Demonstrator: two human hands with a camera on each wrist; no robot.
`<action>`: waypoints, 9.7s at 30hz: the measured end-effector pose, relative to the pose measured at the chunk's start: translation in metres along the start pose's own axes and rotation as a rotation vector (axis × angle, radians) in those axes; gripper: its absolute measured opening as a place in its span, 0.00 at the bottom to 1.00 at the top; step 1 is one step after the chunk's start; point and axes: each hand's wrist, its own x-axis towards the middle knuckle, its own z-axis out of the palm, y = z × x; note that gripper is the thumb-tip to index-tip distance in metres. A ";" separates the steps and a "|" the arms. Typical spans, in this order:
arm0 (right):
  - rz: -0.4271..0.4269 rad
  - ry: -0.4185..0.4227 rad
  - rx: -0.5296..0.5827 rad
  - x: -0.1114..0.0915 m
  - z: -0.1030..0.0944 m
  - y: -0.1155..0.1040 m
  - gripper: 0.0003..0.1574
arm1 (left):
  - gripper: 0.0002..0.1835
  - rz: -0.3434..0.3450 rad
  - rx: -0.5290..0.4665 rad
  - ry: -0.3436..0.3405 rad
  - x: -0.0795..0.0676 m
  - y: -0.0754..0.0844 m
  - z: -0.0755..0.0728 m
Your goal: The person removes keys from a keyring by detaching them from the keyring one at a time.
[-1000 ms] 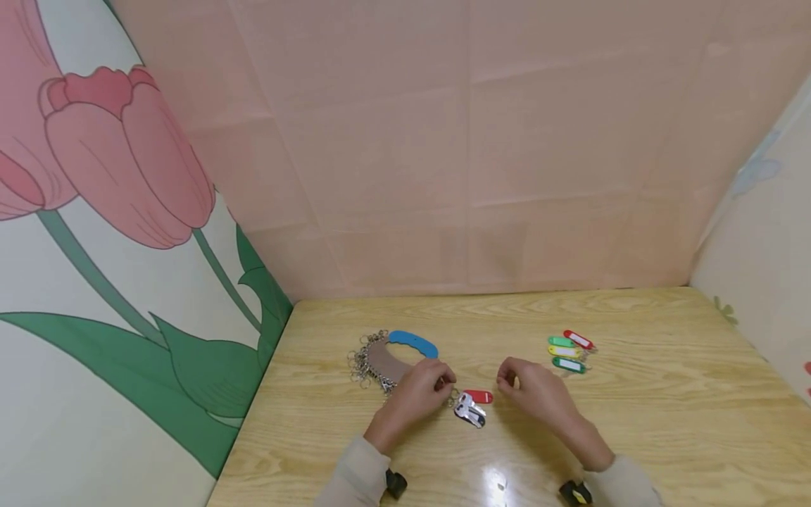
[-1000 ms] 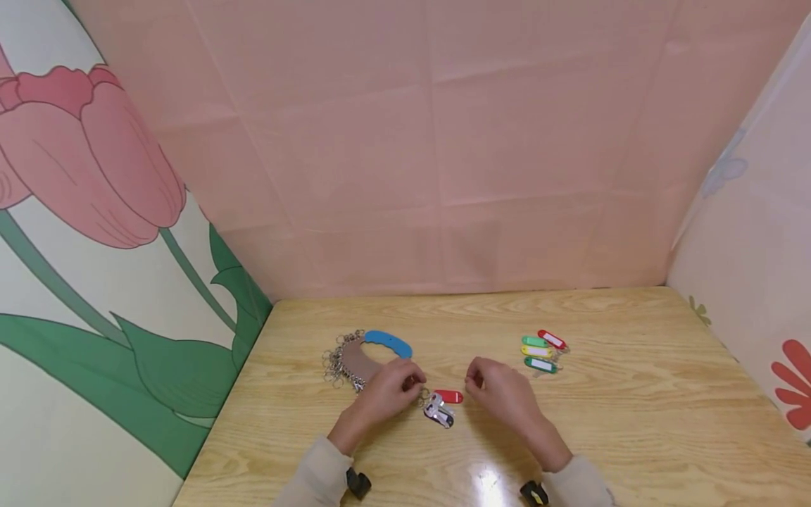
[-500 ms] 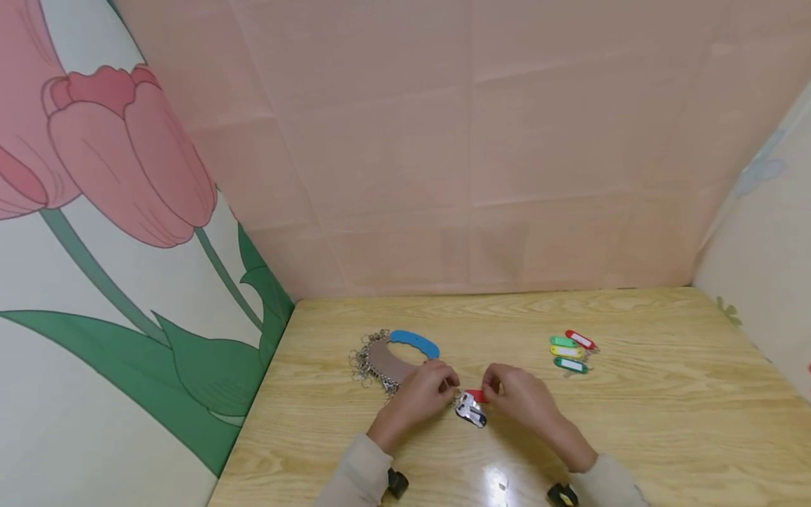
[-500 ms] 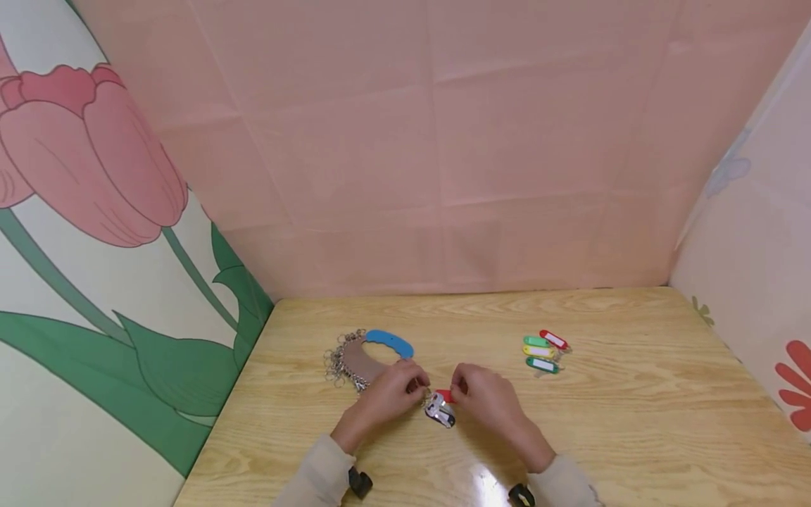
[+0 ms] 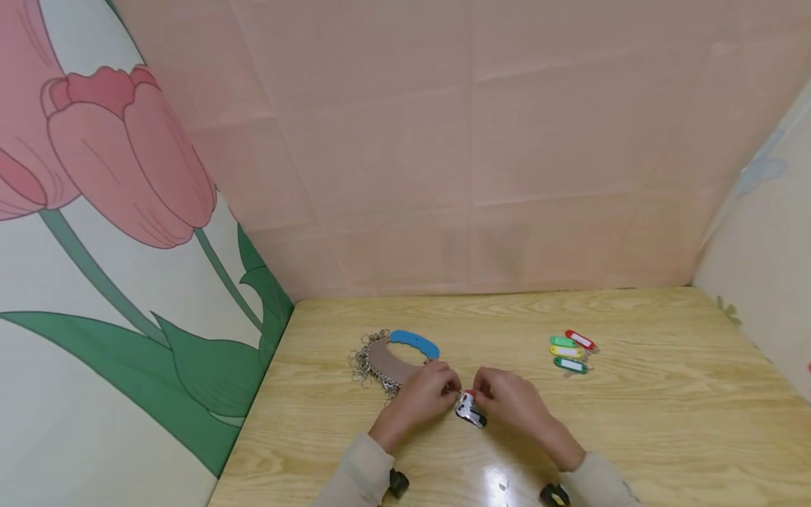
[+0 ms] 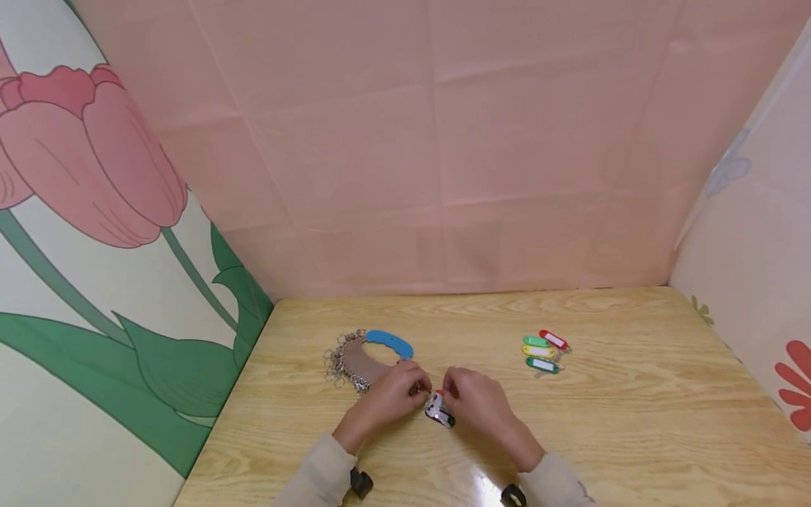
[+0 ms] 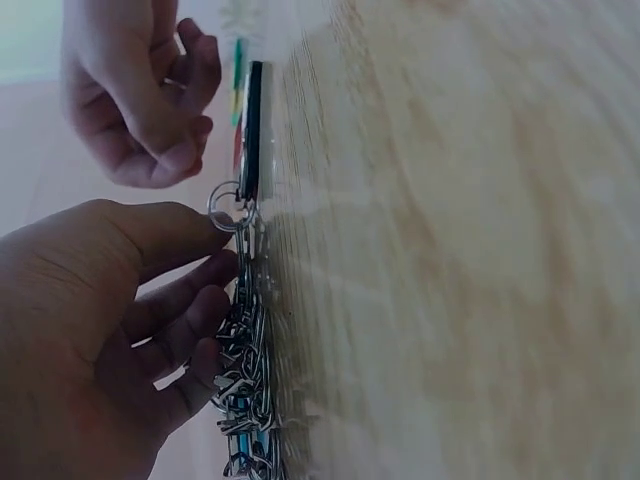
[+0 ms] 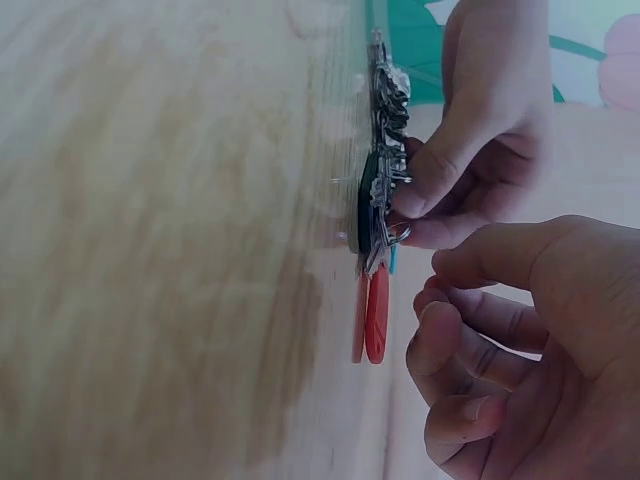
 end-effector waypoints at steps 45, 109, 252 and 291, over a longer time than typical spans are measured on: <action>-0.184 -0.028 -0.099 0.009 0.012 -0.011 0.16 | 0.06 -0.002 0.006 -0.034 0.004 0.001 0.001; -0.065 0.022 -0.003 0.017 0.011 -0.013 0.10 | 0.02 -0.044 -0.169 -0.003 0.005 -0.006 0.000; -0.078 0.093 -0.020 0.026 0.017 -0.018 0.13 | 0.09 -0.130 -0.364 0.002 0.001 -0.013 -0.007; -0.122 0.096 -0.034 0.027 0.015 -0.016 0.06 | 0.10 -0.157 -0.418 0.021 0.001 -0.013 -0.009</action>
